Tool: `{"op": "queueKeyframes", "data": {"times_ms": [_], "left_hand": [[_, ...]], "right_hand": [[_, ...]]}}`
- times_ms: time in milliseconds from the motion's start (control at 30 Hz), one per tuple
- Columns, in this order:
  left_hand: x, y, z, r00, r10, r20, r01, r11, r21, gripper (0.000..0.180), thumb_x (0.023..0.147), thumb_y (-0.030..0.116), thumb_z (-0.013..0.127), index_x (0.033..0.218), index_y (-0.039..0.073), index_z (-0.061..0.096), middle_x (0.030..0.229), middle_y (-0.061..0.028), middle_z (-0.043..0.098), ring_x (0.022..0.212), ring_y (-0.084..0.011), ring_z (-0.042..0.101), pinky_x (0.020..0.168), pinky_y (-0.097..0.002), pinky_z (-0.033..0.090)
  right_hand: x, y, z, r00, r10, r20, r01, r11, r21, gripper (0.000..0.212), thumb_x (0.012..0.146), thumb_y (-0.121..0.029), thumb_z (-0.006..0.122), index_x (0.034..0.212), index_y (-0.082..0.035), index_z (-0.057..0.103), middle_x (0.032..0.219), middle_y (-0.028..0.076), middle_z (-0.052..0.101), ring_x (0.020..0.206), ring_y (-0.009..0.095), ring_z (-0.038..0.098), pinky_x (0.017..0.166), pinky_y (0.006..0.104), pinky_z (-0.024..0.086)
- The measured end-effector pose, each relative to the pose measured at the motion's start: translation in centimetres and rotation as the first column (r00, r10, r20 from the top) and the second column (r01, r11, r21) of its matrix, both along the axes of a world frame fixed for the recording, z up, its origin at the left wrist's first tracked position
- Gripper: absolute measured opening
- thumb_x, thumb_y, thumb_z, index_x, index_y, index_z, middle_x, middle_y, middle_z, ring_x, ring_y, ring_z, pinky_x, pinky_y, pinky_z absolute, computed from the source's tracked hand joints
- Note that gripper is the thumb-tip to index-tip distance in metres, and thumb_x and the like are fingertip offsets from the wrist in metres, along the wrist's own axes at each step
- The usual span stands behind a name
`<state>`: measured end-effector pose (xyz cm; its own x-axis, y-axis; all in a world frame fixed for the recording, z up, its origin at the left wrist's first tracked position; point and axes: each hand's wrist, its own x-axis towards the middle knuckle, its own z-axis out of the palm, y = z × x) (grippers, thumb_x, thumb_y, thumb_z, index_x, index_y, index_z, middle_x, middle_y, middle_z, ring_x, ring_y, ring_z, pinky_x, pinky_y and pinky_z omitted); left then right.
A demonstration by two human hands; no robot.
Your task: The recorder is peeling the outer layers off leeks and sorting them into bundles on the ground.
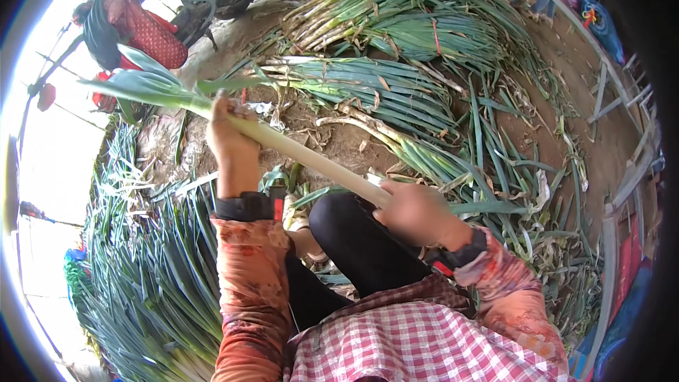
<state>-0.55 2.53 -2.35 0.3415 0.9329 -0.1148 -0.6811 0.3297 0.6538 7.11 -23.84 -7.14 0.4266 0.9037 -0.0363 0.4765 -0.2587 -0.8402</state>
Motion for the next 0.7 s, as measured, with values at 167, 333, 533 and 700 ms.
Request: {"op": "queueKeyframes", "data": {"times_ms": [167,333,533,700], "left_hand": [[-1.5,2.8,-0.2,0.987,-0.005,0.163,0.025,0.993,-0.116,0.028,0.074,0.024,0.061,0.082,0.007,0.040,0.060,-0.0004,0.044,0.046,-0.0089,0.042,0.041,-0.0208,0.039],[2.8,-5.3,-3.3,0.953,-0.301,0.017,0.302,0.952,-0.043,0.021,0.076,0.024,0.058,0.077,0.009,0.044,0.064,-0.0027,0.044,0.048,-0.0117,0.042,0.044,-0.0229,0.039],[3.3,-13.4,-4.6,0.750,-0.538,-0.385,0.513,0.840,-0.175,0.021,0.073,0.018,0.061,0.077,0.003,0.047,0.061,-0.0033,0.046,0.049,-0.0117,0.045,0.042,-0.0253,0.041],[4.2,-10.0,-6.9,0.817,-0.547,-0.182,0.397,0.762,-0.511,0.019,0.078,0.020,0.056,0.077,0.006,0.044,0.059,-0.0017,0.043,0.043,-0.0103,0.040,0.036,-0.0226,0.037]], "right_hand": [[-0.7,-3.8,3.3,0.670,-0.055,-0.740,-0.145,0.968,-0.204,0.017,0.070,-0.004,0.060,0.082,0.000,0.048,0.060,0.000,0.047,0.042,0.007,0.045,0.040,0.0209,0.038],[-0.1,-0.8,3.6,0.375,0.105,-0.921,-0.238,0.971,0.014,0.012,0.073,-0.006,0.055,0.075,-0.002,0.044,0.054,0.001,0.044,0.040,0.007,0.043,0.035,0.0205,0.036],[-0.2,1.4,1.6,0.012,-0.081,-0.997,-0.024,0.996,-0.081,0.013,0.075,-0.011,0.052,0.071,-0.007,0.040,0.054,-0.004,0.038,0.039,0.004,0.037,0.034,0.0178,0.032],[-2.5,1.4,0.6,-0.180,-0.011,-0.984,-0.045,0.999,-0.003,0.010,0.076,-0.010,0.046,0.075,-0.010,0.036,0.054,-0.004,0.033,0.037,0.003,0.033,0.033,0.0172,0.031]]}}
